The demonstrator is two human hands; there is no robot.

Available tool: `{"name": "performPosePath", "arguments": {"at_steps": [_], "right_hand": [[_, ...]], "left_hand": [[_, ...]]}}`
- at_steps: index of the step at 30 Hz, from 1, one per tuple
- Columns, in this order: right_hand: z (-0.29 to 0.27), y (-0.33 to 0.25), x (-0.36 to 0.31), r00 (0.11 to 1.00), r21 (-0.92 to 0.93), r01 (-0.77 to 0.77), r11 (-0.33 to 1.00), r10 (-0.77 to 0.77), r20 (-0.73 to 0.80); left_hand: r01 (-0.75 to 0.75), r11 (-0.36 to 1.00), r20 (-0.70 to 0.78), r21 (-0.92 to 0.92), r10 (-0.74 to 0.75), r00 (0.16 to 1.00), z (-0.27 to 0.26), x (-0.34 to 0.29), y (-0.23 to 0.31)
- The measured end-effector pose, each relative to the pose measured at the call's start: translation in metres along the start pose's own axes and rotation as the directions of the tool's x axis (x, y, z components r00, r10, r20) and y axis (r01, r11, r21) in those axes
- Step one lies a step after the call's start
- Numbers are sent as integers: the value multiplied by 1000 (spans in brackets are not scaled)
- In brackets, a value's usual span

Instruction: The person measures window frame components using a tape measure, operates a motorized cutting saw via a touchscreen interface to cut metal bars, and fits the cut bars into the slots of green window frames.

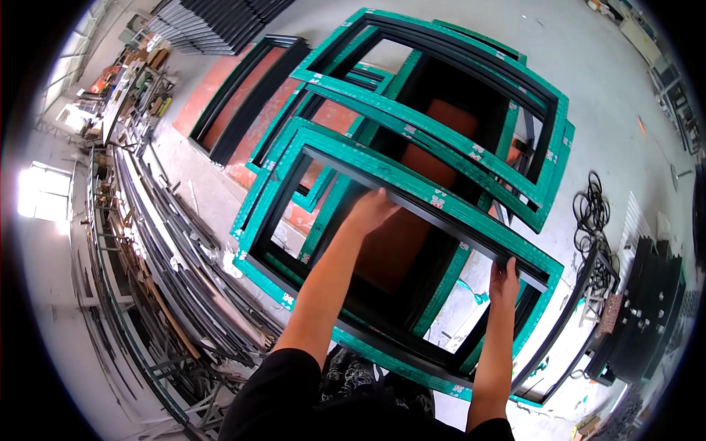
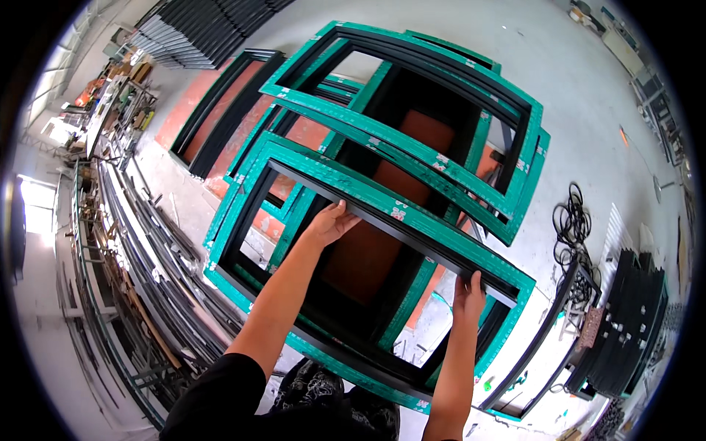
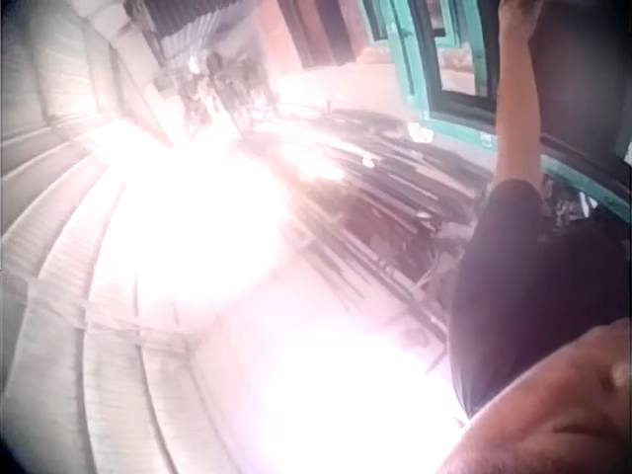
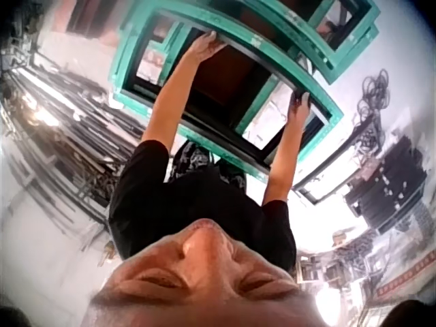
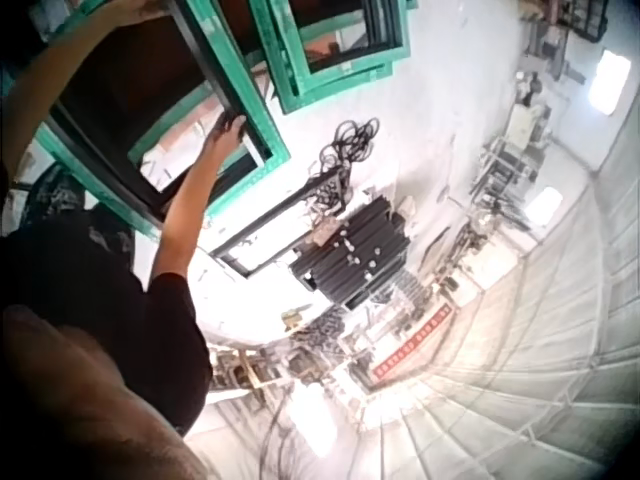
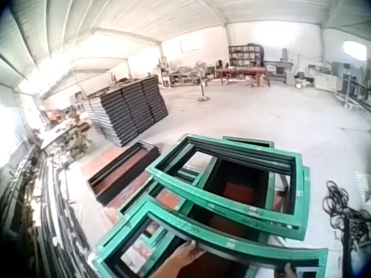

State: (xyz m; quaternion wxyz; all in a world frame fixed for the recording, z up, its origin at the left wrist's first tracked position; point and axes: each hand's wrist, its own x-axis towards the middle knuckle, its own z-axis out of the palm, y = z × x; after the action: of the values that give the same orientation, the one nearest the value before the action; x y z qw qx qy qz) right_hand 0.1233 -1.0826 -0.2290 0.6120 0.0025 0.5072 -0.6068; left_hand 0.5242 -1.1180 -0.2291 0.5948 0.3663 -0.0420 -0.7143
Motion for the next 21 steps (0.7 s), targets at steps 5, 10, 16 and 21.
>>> {"name": "performPosePath", "arguments": {"at_steps": [5, 10, 16, 21], "right_hand": [[-10, 24, 43, 1000, -125, 7, 992, -4, 25], [11, 5, 34, 994, -83, 6, 997, 3, 106], [-1, -3, 33, 991, -46, -25, 999, 31, 130], [-19, 2, 41, 946, -230, 281, 932, -228, 232]], "left_hand": [[1, 999, 14, 50, -2, 1000, -52, 14, -1], [28, 997, -77, 68, -22, 997, -59, 24, 7], [42, 992, -146, 121, -24, 989, -45, 27, 0], [-20, 997, -211, 69, 34, 977, -39, 24, -8]]}}
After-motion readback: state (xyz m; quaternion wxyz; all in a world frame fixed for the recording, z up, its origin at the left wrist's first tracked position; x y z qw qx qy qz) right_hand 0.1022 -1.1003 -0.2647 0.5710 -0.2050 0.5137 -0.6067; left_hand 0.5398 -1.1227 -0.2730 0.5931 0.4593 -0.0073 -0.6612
